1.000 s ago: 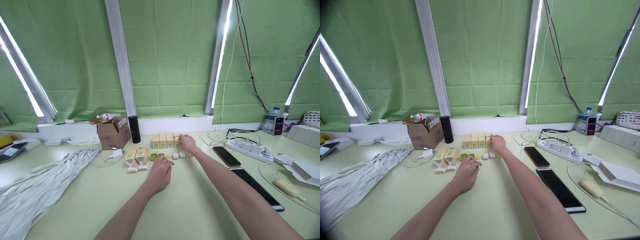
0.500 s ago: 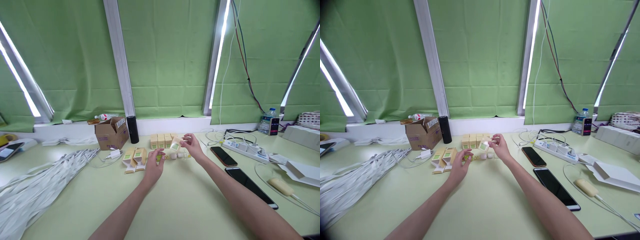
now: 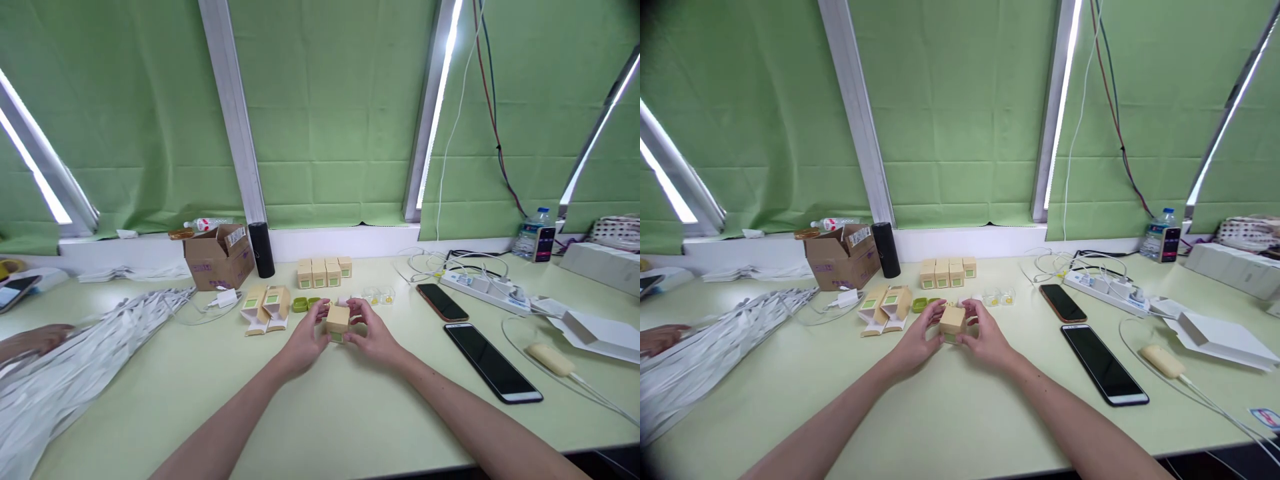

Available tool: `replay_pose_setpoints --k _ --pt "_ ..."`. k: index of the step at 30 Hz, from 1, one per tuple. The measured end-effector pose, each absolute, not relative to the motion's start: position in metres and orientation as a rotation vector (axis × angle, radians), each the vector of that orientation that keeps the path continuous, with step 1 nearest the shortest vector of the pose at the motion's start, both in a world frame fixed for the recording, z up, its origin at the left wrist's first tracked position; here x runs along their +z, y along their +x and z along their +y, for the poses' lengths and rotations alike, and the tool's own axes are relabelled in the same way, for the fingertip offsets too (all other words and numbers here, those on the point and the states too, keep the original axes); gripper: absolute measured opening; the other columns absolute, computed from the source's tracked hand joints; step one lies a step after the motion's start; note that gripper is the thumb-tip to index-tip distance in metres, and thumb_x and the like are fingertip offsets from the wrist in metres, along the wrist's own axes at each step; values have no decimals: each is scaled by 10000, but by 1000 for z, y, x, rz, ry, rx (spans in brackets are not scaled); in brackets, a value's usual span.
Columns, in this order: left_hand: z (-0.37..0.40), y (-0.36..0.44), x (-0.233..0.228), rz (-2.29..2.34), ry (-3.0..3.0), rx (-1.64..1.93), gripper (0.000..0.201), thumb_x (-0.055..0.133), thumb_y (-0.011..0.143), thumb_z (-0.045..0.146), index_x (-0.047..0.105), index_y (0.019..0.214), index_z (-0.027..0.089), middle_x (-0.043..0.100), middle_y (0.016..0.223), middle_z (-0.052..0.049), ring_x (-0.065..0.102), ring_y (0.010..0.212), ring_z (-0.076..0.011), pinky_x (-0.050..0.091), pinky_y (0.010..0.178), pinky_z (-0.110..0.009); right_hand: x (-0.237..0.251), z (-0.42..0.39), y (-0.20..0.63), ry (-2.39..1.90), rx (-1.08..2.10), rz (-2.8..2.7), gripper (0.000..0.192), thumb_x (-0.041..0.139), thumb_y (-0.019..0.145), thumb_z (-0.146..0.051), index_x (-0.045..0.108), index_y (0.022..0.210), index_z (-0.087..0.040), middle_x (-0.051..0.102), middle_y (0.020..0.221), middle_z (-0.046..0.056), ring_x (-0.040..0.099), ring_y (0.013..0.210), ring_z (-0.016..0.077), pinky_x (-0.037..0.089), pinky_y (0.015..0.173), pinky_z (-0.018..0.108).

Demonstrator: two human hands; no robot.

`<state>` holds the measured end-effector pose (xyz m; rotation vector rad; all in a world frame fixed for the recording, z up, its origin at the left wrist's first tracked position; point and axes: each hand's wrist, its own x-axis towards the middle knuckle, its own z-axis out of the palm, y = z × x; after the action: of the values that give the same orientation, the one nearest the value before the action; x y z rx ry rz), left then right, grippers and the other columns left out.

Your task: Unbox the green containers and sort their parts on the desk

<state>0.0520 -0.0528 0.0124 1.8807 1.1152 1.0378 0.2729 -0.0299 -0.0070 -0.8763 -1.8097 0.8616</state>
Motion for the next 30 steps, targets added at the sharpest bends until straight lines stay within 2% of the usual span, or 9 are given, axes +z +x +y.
replay_pose_setpoints --k 3,9,16,19,25,30 --pt "-52 52 7 1082 1884 1051 674 650 882 165 413 1504 270 567 1489 -135 550 1399 -273 464 1169 -473 -9 -28 277 -943 804 -1875 704 753 774 -220 428 1396 -280 602 1278 81 617 1092 238 537 910 422" --pt "-50 49 7 1107 1900 1054 663 666 874 160 417 1481 247 623 1405 -141 599 1333 -271 489 1139 -475 -11 -23 283 -968 777 -1907 603 710 805 -221 479 1360 -271 612 1160 64 619 1021 231 541 828 385" --pt "-50 49 5 1156 1950 1080 621 644 878 165 429 1453 259 646 1375 -124 604 1323 -260 490 1127 -467 -11 -20 287 -966 809 -1935 542 711 819 -250 499 1317 -265 615 936 -3 597 795 186 495 700 325" --pt "-49 49 6 1226 1974 1104 601 611 860 128 458 1428 254 691 1298 -114 634 1268 -262 483 1116 -485 -11 -17 289 -1017 790 -1965 474 685 834 -260 524 1280 -263 626 841 -30 592 729 179 468 672 309" --pt "-48 47 9 1362 2008 1144 492 551 866 119 534 1345 232 750 1089 -75 684 1116 -255 494 1049 -481 -8 -14 293 -1265 583 -1986 177 572 905 -275 636 1070 -260 680 779 -16 619 710 196 430 656 304" --pt "-48 47 10 1397 2012 1135 427 537 901 159 533 1321 232 759 971 -53 694 1113 -273 463 1073 -518 -4 -17 293 -1245 526 -1992 247 557 872 -200 622 1099 -270 694 801 -18 643 749 201 437 685 311"
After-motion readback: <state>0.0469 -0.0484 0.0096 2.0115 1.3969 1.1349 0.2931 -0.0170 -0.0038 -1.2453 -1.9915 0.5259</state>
